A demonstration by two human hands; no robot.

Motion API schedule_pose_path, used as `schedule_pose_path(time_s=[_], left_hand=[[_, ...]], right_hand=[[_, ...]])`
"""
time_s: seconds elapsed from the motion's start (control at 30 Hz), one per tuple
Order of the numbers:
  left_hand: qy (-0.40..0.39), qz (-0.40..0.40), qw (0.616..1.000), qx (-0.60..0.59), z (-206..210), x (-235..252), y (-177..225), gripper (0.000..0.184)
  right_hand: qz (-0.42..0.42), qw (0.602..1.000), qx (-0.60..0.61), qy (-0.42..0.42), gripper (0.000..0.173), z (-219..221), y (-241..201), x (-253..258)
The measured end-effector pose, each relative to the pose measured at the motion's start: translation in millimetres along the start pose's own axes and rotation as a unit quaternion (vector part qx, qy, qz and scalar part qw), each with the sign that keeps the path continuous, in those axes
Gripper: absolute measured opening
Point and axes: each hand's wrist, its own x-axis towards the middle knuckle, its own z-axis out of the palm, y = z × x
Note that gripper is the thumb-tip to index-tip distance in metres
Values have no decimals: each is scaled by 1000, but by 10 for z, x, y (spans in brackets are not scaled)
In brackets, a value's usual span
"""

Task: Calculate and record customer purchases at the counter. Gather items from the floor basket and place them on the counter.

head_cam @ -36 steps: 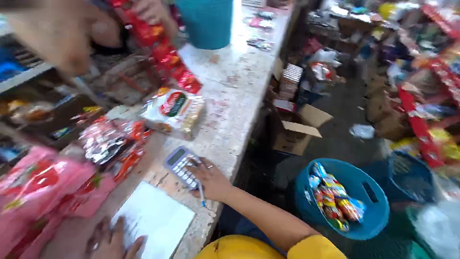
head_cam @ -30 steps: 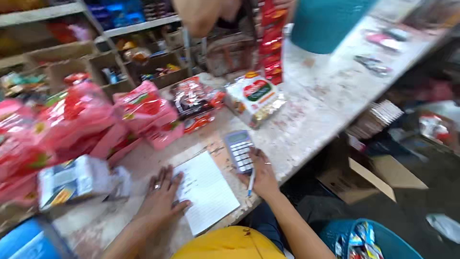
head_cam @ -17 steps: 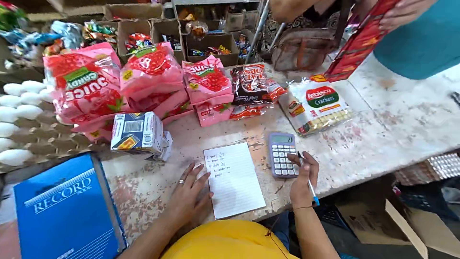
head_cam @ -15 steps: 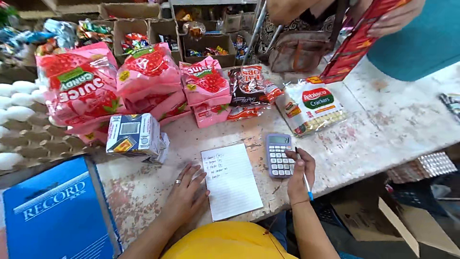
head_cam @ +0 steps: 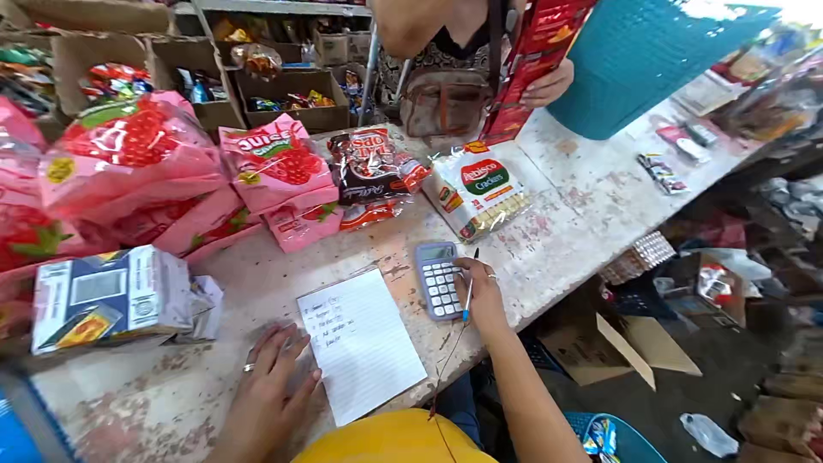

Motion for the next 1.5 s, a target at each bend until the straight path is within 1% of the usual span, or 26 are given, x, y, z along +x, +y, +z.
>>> schedule_pose_path(time_s=[0.03,0.13,0.23,0.33,0.43,0.5,0.57,0.63,0.67,0.7,0.77,0.87,0.93,0.97,1.03,1.07,1.1,1.17,1.23,1.3,1.33,1.37,1.4,1.43,1.47,1.5], left_hand=[[0,-1,1000,-1,-5,-2,-2,56],[-10,-11,1000,4,-30,-10,8,55],[-17,-14,1000,10,-38,-16,6,55],[-14,-9,1000,13,-25,-12,0,55],[-12,-5,1000,21,-10,-13,-6,55],[-16,-6,1000,24,-14,0,4,55],[-21,-8,999,24,-26,8,14,55],[-22,-12,999,21,-33,9,14,56],[-17,-10,1000,19,-27,14,9,56],[-15,-7,1000,15,-21,22,5,56],[-12,-2,1000,11,-16,40,6,56],[-15,-2,1000,17,-29,42,8,59],[-24,-2,1000,14,-35,43,15,61],[-26,-1,1000,13,-35,41,15,61],[-21,6,1000,8,-28,32,4,60],[-14,8,1000,6,-26,27,3,59],[-7,12,1000,2,-27,21,6,58],[3,18,1000,-3,-34,8,21,55],[6,24,1000,-6,-27,-2,49,53],[-1,45,999,-5,-10,-15,119,53],[-6,69,998,-6,4,-24,174,54],[-20,100,995,-8,27,-33,241,58],[-49,132,990,-11,48,-60,319,63],[-85,165,983,-4,64,-97,394,67],[-125,192,973,12,74,-122,457,70],[-166,207,964,33,87,-128,495,71]], right_hand=[[2,1000,-8,-8,31,7,-18,0],[-36,998,-19,55,31,87,-11,-20],[-19,999,-25,30,33,91,-19,-30],[-26,998,-22,58,30,103,17,-42],[-11,999,-22,23,32,96,51,-42],[-13,1000,15,24,32,57,79,-40],[-12,996,69,56,36,-15,165,-81],[22,984,136,110,46,-191,245,-185],[55,973,170,144,50,-311,303,-266],[102,957,204,179,53,-449,378,-371],[214,906,265,251,58,-730,581,-638],[377,794,319,354,65,-1003,1008,-1249],[456,726,326,398,66,-1030,1230,-1798],[493,697,320,410,63,-986,1319,-2081],[562,642,311,418,48,-829,1424,-2620],[596,617,308,411,43,-739,1402,-2849],[628,596,298,401,42,-635,1372,-3068],[677,557,289,385,49,-440,1262,-3467],[701,501,338,380,53,-295,1092,-3766],[710,445,398,373,51,-185,964,-3738],[703,453,416,356,50,-152,907,-3530],[676,499,427,334,48,-165,831,-3199],[622,584,412,319,45,-209,733,-2826],[548,684,372,305,43,-279,604,-2436],[459,776,325,286,43,-371,458,-2029],[373,844,279,265,40,-462,325,-1615]])
